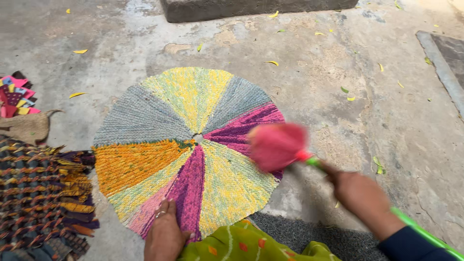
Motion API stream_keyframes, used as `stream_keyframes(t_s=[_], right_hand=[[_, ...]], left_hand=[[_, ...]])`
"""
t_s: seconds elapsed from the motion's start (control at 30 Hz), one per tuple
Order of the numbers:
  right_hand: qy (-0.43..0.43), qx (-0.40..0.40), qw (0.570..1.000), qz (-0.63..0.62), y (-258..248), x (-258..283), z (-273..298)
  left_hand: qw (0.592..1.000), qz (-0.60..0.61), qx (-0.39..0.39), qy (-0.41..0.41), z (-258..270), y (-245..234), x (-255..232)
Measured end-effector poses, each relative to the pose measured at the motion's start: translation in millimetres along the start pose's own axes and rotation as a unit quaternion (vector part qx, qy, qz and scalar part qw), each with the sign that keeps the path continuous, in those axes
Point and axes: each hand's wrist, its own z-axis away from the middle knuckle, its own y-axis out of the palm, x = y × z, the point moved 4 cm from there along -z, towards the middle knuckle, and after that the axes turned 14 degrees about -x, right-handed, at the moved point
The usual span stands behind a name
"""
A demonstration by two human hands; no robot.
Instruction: The person spreads a woven mat flat on the ground, cleans its surface by brushing it with a broom, and then folds the mat by hand.
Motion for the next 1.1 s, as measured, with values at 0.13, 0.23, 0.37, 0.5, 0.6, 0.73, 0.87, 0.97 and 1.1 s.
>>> stream_keyframes(t_s=[0.13, 0.23, 0.37, 0.5, 0.6, 0.73, 0.87, 0.97, 1.1], right_hand=[[0.079, -0.017, 0.996, 0.028, -24.4, -19.9, -8.7], [-0.062, -0.168, 0.984, 0.0, -28.4, 31.5, 2.1], [-0.172, 0.003, 0.984, -0.04, 0.5, 117.0, 29.4], [-0.126, -0.012, 0.99, -0.066, 8.0, 96.8, 7.3], [-0.009, -0.009, 0.999, -0.045, 6.6, 40.7, -27.5], [0.072, -0.064, 0.994, -0.049, -15.7, -3.2, -36.7], [0.016, -0.066, 0.997, -0.029, -17.6, 37.7, -31.6], [-0.137, -0.057, 0.982, -0.117, -6.7, 115.6, -3.0], [-0.218, 0.022, 0.974, -0.051, 2.4, 141.7, 8.5]], left_hand=[[1.0, -0.006, -0.013, -0.001, 0.5, 8.3, -3.1], [0.998, -0.032, -0.048, 0.014, -12.6, 29.6, 1.6], [0.979, -0.145, -0.125, 0.073, -34.9, 63.3, 1.0], [0.991, -0.027, -0.132, -0.002, -31.1, 60.9, -0.5], [0.993, -0.03, -0.115, -0.013, -18.2, 49.6, -8.2], [0.993, -0.04, -0.11, -0.028, -18.4, 34.2, -18.2], [0.996, -0.041, -0.059, -0.051, -20.4, 30.9, -19.6], [0.996, -0.053, -0.01, -0.074, -26.5, 34.6, -21.4], [0.994, -0.094, 0.016, -0.051, -26.7, 36.3, -20.5]])
